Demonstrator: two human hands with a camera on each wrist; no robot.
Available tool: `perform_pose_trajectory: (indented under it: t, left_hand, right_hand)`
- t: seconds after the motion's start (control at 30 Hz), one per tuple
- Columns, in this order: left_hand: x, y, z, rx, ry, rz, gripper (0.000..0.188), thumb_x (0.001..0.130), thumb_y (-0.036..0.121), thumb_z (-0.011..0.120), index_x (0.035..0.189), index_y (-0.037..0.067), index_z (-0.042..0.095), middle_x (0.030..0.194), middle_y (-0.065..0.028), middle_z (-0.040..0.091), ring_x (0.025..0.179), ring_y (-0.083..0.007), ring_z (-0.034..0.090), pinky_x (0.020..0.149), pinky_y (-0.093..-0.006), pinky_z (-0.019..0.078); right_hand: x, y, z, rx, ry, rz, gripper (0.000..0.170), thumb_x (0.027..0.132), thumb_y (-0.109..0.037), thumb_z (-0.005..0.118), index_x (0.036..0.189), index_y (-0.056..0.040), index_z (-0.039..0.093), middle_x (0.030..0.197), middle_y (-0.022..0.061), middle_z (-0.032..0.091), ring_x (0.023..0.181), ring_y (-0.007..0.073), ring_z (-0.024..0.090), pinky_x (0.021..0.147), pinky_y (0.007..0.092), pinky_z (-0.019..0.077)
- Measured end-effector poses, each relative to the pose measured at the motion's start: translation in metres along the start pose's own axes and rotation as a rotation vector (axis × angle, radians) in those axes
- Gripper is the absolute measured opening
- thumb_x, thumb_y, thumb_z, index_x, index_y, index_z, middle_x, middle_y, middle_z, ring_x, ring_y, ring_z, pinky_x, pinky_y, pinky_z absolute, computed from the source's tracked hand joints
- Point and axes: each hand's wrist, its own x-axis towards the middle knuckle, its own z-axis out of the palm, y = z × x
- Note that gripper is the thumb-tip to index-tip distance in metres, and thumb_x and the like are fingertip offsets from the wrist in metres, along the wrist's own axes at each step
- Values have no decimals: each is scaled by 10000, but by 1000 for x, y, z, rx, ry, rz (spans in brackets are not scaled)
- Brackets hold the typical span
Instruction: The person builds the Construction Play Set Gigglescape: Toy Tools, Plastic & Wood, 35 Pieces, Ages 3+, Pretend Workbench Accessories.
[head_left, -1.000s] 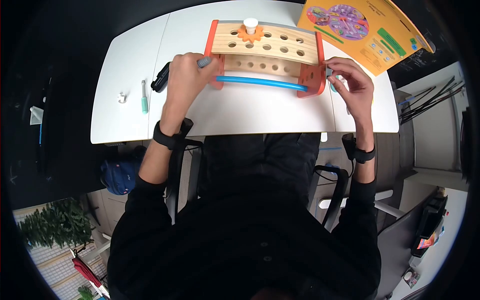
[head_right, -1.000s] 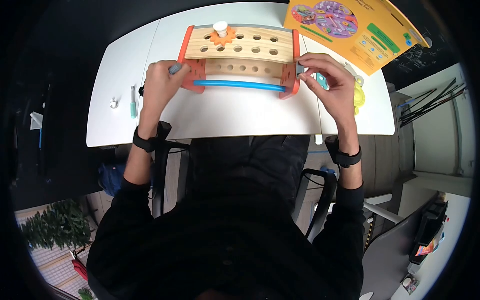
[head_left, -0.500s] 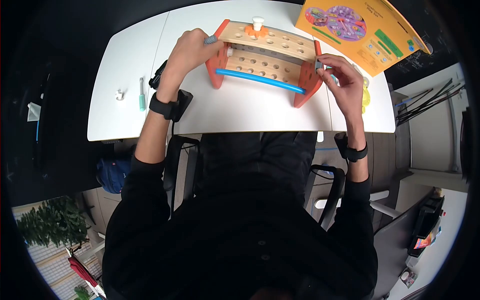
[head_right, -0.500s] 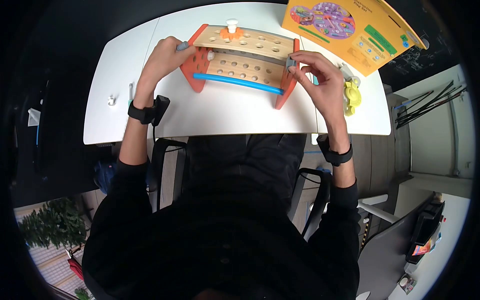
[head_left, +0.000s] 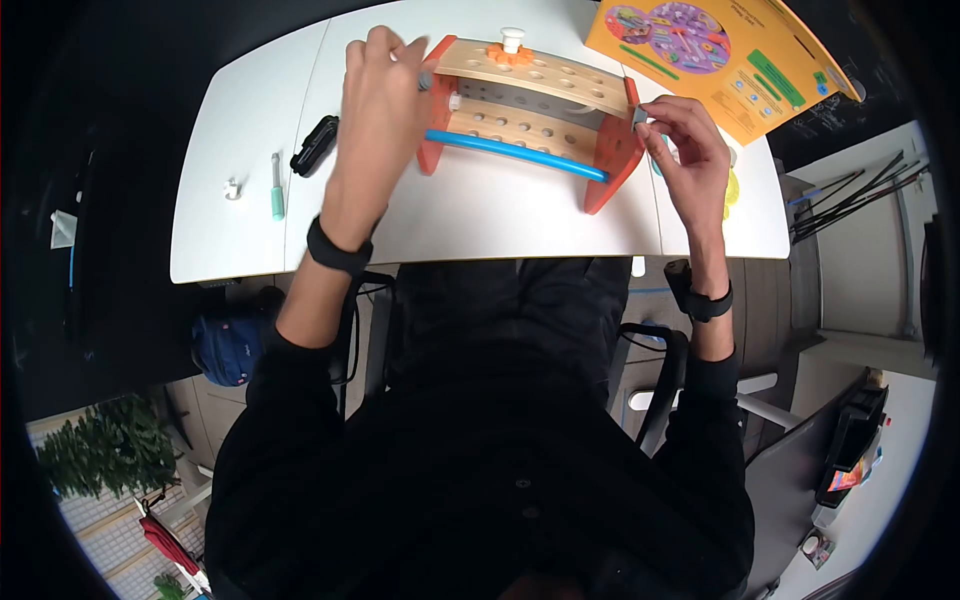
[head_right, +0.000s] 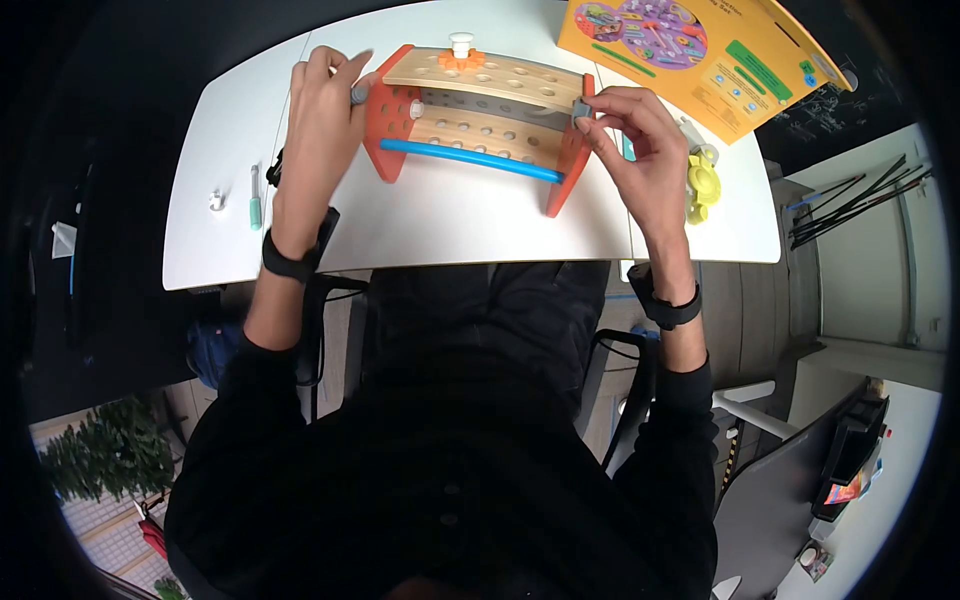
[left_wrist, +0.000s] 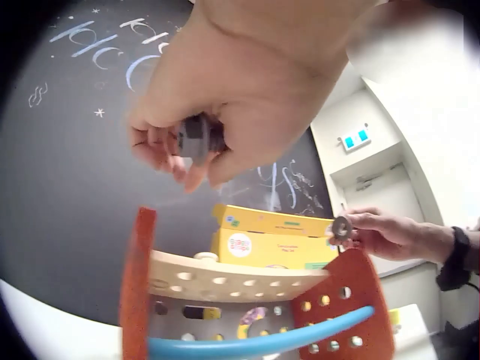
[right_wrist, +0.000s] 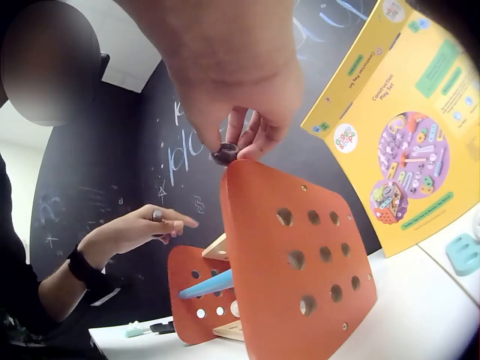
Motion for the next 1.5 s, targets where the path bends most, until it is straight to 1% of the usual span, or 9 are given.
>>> perform_pose_trajectory:
  t: [0.1, 0.17, 0.2, 0.33, 0.57, 0.83, 1.03, 1.27, 1.5]
  left_hand:
    - [-5, 54, -20, -153, 75, 150, 430, 817, -56, 627, 1244, -15, 599, 999, -165, 515, 952, -272, 589, 744, -401, 487]
    - [-11, 88, -23, -893, -193, 59, 518, 830, -45, 640, 1330, 51, 543, 1043, -140, 518, 879, -277, 594, 746, -400, 495]
    - [-11, 99, -18, -899, -184, 64, 518, 830, -45, 640, 1330, 51, 543, 1043, -140, 518, 879, -277, 594, 746, -400, 495]
    - [-15, 116, 5, -1028, -220, 122, 416, 874, 21, 661, 1284, 64, 607, 978, -98, 536, 808, -237, 562, 702, -353, 469]
    - [-6, 129, 18, -1073, -88, 108, 271, 883, 39, 672, 1146, 14, 610, 908, -93, 563, 741, -196, 565, 667, -332, 468]
    - [-5, 156, 36, -1257, 120, -138, 163, 936, 69, 640, 1032, 17, 518, 839, -21, 519, 725, -97, 494, 644, -253, 425]
    - [-2, 171, 14, -1755, -193, -472, 229, 942, 78, 634, 1128, 40, 504, 1001, -22, 541, 870, -35, 486, 654, -195, 433]
    - [-5, 176, 22, -1321, -113, -112, 537, 954, 192, 638, 1367, 11, 346, 1327, -140, 354, 1110, -182, 520, 799, -280, 547]
    - [-7, 177, 24, -1262, -78, -116, 643, 949, 278, 646, 1417, 14, 293, 1351, -165, 315, 1210, -248, 433, 845, -325, 542]
  right_hand:
    - [-6, -7, 1, 78, -11, -19, 242, 836, 39, 722, 1074, 29, 677, 1113, 81, 619, 963, 142, 660, 859, 258, 550]
    - [-11, -12, 7, 271, -58, 82, 250, 843, 58, 706, 1089, 38, 662, 1109, 88, 620, 986, 156, 663, 884, 266, 550]
    - [-15, -15, 13, 332, -74, 96, 251, 850, 71, 691, 1096, 51, 644, 1114, 100, 623, 1003, 164, 666, 901, 262, 545]
    - [-28, -25, 31, 524, -43, 285, 242, 911, 3, 661, 1132, 63, 584, 950, 119, 710, 810, 138, 699, 481, 235, 518]
    - [-28, -36, 18, 518, -36, 491, 277, 934, -46, 647, 1177, 64, 569, 1026, 137, 695, 810, 158, 704, 704, 278, 585]
    - [-30, -29, 14, 662, -105, 442, 409, 886, 47, 656, 1247, 35, 464, 1148, 131, 578, 991, 200, 655, 744, 332, 623]
    - [-25, -33, 19, 566, -92, 234, 550, 809, 137, 685, 1256, -14, 401, 1116, 95, 554, 1001, 177, 626, 756, 313, 617]
    - [-26, -34, 20, 430, 79, 382, 659, 799, 89, 710, 1358, -37, 384, 1147, 101, 580, 931, 128, 640, 789, 265, 586]
    - [-23, -34, 11, 282, 14, 318, 599, 812, 95, 692, 1350, -8, 449, 1085, 118, 648, 912, 142, 668, 748, 268, 585]
